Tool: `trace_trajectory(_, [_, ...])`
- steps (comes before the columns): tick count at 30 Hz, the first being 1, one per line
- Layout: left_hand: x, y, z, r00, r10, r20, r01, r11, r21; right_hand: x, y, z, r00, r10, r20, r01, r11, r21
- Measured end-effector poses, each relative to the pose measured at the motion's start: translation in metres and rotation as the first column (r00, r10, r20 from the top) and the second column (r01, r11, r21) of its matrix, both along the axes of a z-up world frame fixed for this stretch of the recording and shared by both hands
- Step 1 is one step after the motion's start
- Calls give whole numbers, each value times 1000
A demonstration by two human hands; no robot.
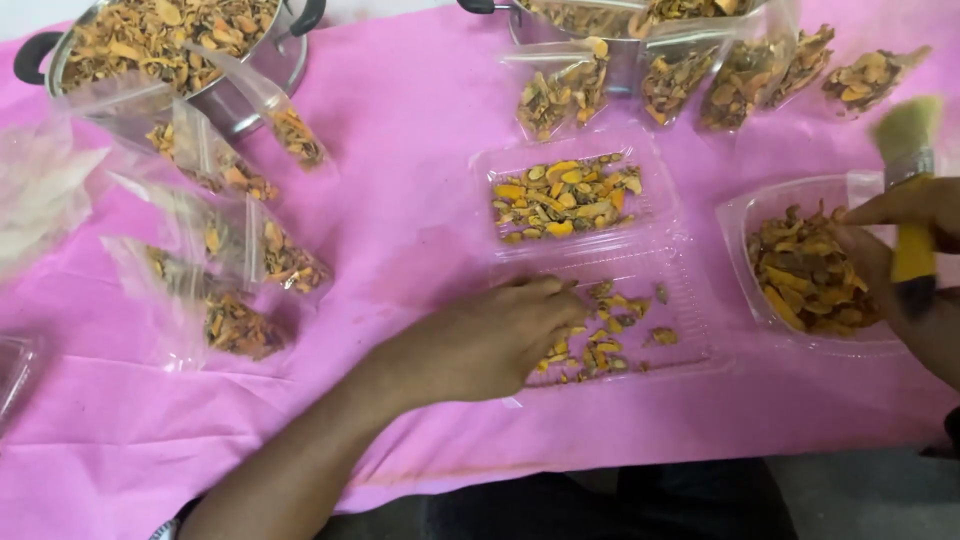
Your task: Sorting and organizing dried tea leaves into small plastic containers using a brush and manual picking.
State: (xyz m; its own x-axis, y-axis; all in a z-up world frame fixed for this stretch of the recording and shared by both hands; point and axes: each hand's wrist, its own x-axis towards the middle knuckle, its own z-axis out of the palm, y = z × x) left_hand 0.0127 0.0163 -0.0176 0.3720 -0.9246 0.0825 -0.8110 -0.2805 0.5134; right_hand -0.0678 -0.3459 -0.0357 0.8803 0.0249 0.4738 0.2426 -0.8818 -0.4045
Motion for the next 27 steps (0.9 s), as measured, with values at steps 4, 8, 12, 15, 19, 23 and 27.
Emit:
trace_trajectory(4, [4,2,-3,994,-93,51,82,981,176,-10,7,-1,993,-105,-52,99,989,-106])
trace_trajectory(8, [2,2,2,997,-58,-47,68,966,248,-19,23,-8,999,-34,18,34,999,25])
trace_trajectory(12, [3,3,-1,997,-77,15,72,968,241,-22,58,6,981,150,124,-160,984,79])
trace_trajectory(15, [0,1,4,998,-60,10,57,974,219,-27,80,13,962,224,154,-239,967,84])
trace_trajectory(19, [-1,-1,11,985,48,-169,-19,985,173,-25,95,11,956,250,151,-266,958,102])
trace_trajectory(23, [0,1,8,950,157,-269,-122,982,141,-22,98,11,951,288,115,-297,953,61])
trace_trajectory(27, [-1,0,16,926,246,-285,-206,965,164,-22,99,21,934,356,44,-358,930,84])
